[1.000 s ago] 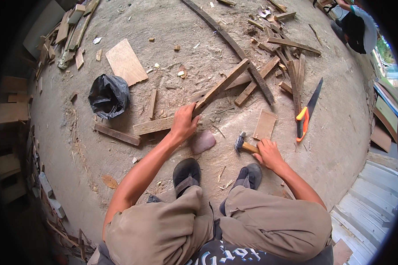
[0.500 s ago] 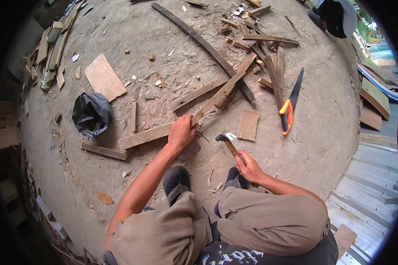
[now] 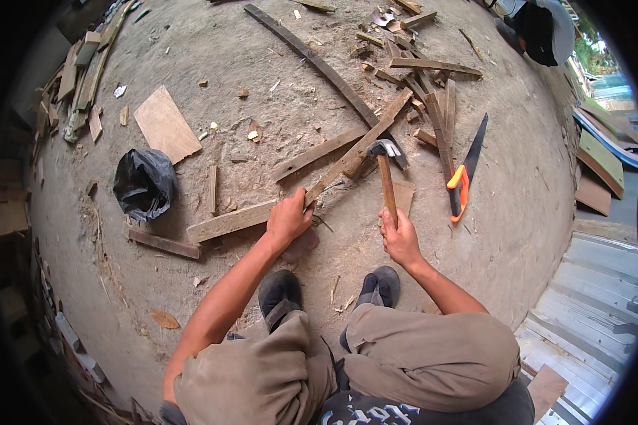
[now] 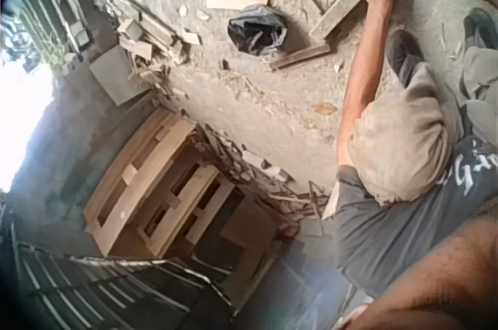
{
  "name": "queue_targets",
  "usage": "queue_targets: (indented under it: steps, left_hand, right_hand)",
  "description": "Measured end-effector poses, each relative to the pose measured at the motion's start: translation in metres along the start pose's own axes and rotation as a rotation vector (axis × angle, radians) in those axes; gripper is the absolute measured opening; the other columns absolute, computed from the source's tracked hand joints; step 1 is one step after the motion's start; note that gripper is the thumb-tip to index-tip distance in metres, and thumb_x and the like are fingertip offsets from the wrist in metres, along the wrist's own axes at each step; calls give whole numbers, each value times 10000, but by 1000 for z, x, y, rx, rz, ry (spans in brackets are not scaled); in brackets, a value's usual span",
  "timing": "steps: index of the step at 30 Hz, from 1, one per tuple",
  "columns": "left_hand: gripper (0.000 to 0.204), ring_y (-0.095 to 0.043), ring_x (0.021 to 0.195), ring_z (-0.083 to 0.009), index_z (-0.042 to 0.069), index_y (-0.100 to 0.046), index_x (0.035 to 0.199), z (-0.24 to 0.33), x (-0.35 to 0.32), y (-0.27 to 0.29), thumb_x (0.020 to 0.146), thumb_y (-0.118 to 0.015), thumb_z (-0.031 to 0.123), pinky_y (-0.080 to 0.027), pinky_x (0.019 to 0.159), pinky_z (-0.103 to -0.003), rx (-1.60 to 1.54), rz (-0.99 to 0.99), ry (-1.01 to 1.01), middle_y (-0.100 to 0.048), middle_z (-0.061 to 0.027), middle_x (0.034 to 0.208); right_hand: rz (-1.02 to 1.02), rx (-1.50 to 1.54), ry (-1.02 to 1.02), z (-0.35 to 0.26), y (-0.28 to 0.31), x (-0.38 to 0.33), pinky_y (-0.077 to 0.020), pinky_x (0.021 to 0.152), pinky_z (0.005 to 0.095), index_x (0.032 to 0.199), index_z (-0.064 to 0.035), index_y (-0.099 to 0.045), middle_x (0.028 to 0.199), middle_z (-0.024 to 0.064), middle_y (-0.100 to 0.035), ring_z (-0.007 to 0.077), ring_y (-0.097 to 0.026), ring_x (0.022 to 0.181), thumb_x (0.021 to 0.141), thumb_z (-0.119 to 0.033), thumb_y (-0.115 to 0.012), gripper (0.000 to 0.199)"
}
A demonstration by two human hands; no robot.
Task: The person sits on the ground and repeatedly hammers a long wooden plank with a claw hammer. They adjust the plank's position several times and continue striking it while surrounded by wood scraps and tools.
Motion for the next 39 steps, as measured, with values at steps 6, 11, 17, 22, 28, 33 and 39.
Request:
queue_targets:
  steps: [6,11,17,22,28,33,39]
  left_hand:
    - [288,-644,839,-514,3,-478,1008,-11,-3,-1,895,-637,215,-497,744,-596,35,15,11,-670,-303,840]
    - [282,-647,827,-511,3,-471,1007,-2,0,-4,884,-635,198,-503,743,-594,24,-15,24,-673,-296,838]
    - [287,-646,832,-509,8,-455,1024,-12,-2,-5,884,-630,187,-497,759,-595,42,-34,34,-676,-283,834]
    - [287,-648,839,-507,4,-455,1016,-6,-1,-2,889,-630,193,-495,763,-593,39,-25,29,-673,-293,839]
    - [297,-652,842,-505,-2,-465,1019,-6,5,-2,887,-638,200,-504,760,-590,49,-53,36,-672,-295,838]
    - [311,-656,842,-501,-3,-480,1010,-15,1,-7,885,-658,219,-512,749,-587,77,-33,55,-675,-296,847]
    - [312,-654,842,-505,-4,-479,1013,-7,4,-8,885,-656,218,-511,753,-588,71,-51,27,-672,-301,844]
  right_hand:
    - [-55,307,130,-61,-12,-1,-320,470,198,1079,-57,-512,664,-49,-418,24,-381,549,1080,-481,-414,435]
    - [-60,21,110,-4,-9,13,-325,472,189,1055,-53,-509,626,-51,-408,25,-410,553,1075,-522,-387,485]
    - [-91,268,-76,-68,-9,-6,-324,472,185,1027,-52,-498,617,-57,-385,29,-401,530,1077,-529,-375,495]
    - [26,186,314,-90,1,-1,-334,478,216,996,-54,-510,617,-46,-416,39,-416,544,1092,-481,-358,463]
    - [-21,30,-109,-28,23,8,-345,473,236,928,-51,-515,603,-38,-454,53,-425,509,1080,-512,-394,500]
    - [-28,370,215,-117,14,-5,-298,461,191,1010,-51,-468,684,-14,-426,28,-356,525,1063,-566,-371,526]
    - [-58,7,94,4,-3,18,-317,441,207,943,-78,-466,677,-27,-419,43,-362,506,1069,-545,-373,492]
Point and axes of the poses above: each hand's wrist, its own x-axis towards the middle knuckle, its own y-axis out of the back of the hand, z = x × y, the point moved 7 cm from there along x, towards the middle knuckle
